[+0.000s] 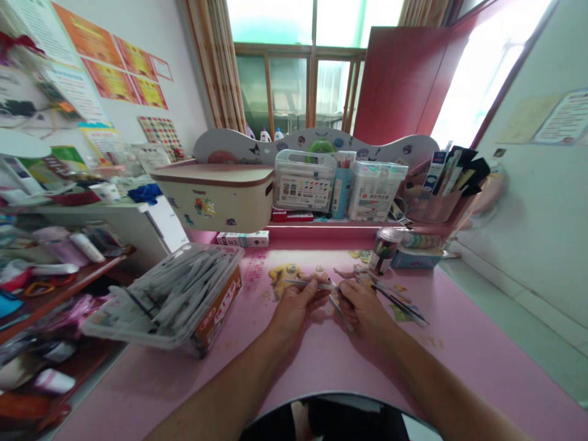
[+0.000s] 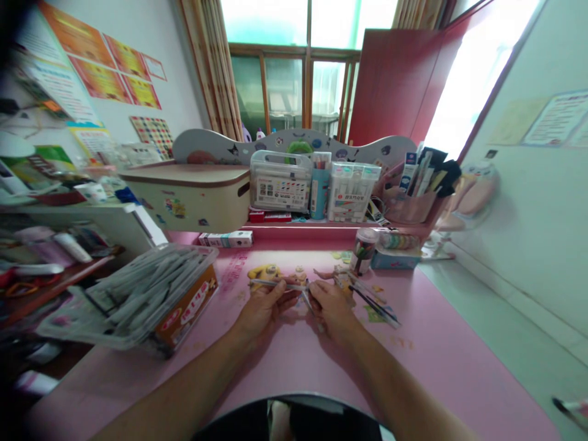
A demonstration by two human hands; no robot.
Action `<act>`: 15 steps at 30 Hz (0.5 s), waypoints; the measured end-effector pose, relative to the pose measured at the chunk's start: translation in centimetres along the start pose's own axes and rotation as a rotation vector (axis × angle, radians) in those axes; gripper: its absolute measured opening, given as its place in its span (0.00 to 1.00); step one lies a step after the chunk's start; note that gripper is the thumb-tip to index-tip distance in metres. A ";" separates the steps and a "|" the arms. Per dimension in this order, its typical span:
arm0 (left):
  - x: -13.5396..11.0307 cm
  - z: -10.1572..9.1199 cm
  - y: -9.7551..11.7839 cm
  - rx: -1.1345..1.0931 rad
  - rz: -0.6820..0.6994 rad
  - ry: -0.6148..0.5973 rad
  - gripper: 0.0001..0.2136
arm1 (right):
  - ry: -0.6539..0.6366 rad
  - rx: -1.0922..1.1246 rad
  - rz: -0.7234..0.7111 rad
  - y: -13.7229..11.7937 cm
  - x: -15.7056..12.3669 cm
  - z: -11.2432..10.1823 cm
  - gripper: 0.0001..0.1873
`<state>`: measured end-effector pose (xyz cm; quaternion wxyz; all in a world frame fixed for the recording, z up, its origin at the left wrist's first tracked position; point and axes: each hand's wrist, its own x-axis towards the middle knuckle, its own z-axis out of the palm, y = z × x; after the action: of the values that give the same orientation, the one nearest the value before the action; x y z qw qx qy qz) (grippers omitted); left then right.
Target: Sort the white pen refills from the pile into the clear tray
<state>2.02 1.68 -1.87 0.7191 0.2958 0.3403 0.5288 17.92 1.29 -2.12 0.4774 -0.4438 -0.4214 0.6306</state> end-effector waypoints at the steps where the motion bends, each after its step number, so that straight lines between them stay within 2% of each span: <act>1: 0.1 -0.1 0.0 -0.004 -0.004 0.003 0.15 | -0.019 -0.024 -0.023 0.0 -0.1 0.0 0.22; 4: 0.1 -0.2 0.2 -0.011 -0.060 0.027 0.14 | -0.037 -0.020 -0.089 0.0 -0.2 0.0 0.20; 7: 0.2 -0.2 0.0 -0.016 -0.053 0.026 0.12 | -0.015 -0.022 -0.086 0.2 -0.2 -0.1 0.20; 11: 0.3 -0.2 -0.3 0.001 -0.024 0.013 0.10 | 0.066 -0.252 -0.116 0.4 -0.2 -0.3 0.24; 15: 0.1 -0.1 -0.3 0.033 0.004 0.005 0.11 | -0.001 -0.371 -0.219 0.4 -0.1 -0.6 0.20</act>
<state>2.09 1.73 -2.21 0.7123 0.3071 0.3500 0.5252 18.45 1.21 -2.67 0.4530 -0.4754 -0.5760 0.4868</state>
